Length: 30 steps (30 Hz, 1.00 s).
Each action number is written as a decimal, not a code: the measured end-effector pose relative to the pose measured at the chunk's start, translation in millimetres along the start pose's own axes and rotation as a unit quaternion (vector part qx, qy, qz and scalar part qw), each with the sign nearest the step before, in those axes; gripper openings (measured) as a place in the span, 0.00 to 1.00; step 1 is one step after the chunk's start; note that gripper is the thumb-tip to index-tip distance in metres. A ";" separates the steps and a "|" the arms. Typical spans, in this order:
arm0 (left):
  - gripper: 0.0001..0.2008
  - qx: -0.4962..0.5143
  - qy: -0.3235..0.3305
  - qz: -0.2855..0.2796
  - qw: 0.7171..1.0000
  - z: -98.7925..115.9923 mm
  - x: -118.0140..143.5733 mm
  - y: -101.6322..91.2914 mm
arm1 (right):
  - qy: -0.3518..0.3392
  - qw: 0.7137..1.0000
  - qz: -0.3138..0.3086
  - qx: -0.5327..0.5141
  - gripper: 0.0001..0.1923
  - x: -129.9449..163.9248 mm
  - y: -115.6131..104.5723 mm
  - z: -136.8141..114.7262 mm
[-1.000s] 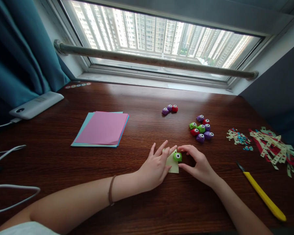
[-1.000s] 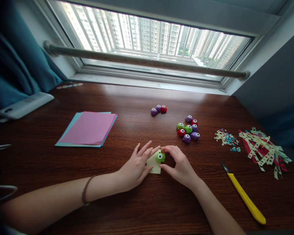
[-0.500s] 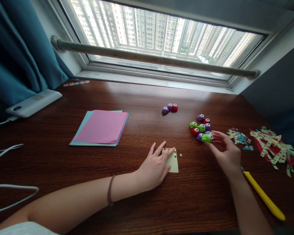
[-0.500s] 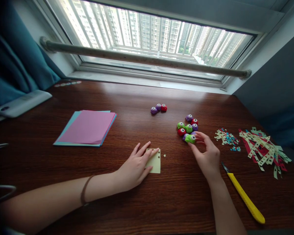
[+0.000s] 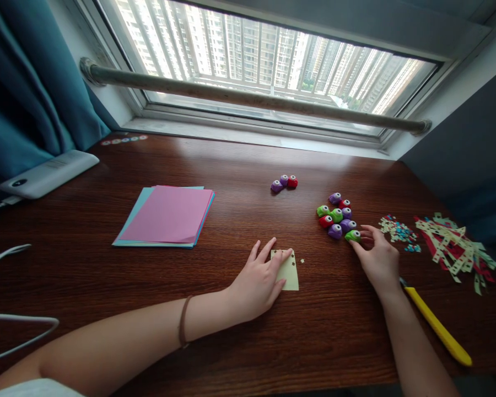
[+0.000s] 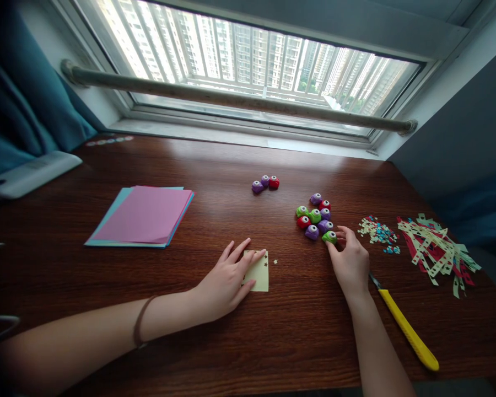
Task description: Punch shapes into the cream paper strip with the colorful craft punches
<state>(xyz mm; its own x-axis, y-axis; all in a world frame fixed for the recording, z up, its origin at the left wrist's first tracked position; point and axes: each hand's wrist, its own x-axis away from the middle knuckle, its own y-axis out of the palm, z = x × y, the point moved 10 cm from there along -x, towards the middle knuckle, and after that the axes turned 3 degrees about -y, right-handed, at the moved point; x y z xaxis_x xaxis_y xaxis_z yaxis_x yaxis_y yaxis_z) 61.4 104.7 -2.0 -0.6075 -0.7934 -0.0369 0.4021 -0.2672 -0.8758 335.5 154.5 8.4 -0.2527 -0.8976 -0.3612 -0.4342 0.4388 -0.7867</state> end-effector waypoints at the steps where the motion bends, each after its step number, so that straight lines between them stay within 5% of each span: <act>1: 0.28 -0.001 -0.001 0.000 1.000 -0.1 0.0 -0.1 | -0.006 1.000 0.004 0.002 0.23 0.0 0.0 -2.1; 11: 0.28 -0.003 0.000 0.011 1.000 0.3 0.5 -1.1 | -0.067 0.997 0.040 0.016 0.24 -1.6 3.2 -23.9; 15: 0.27 -0.005 -0.003 0.007 1.000 -0.1 1.0 -1.0 | -0.134 0.984 0.102 0.058 0.20 5.0 -16.0 -57.2; 18: 0.29 -0.003 -0.004 0.006 1.000 -0.3 1.3 -0.9 | -0.208 0.974 0.084 0.020 0.14 6.9 -13.8 -93.7; 24: 0.32 0.007 0.005 0.015 1.000 1.5 1.6 -1.8 | -0.302 0.950 -0.066 -0.038 0.14 -18.5 53.8 -164.6; 30: 0.34 0.011 0.004 0.012 1.000 1.9 2.5 -2.0 | -0.381 0.908 -0.129 0.117 0.25 -54.6 130.0 -214.8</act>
<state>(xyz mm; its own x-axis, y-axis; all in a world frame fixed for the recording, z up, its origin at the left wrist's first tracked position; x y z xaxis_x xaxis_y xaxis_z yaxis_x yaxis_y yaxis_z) 60.4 102.1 0.5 -0.6023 -0.7958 -0.0620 0.4325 -0.2601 -0.8633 107.2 269.6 33.3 0.5415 -0.7767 -0.3215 -0.1761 0.2692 -0.9469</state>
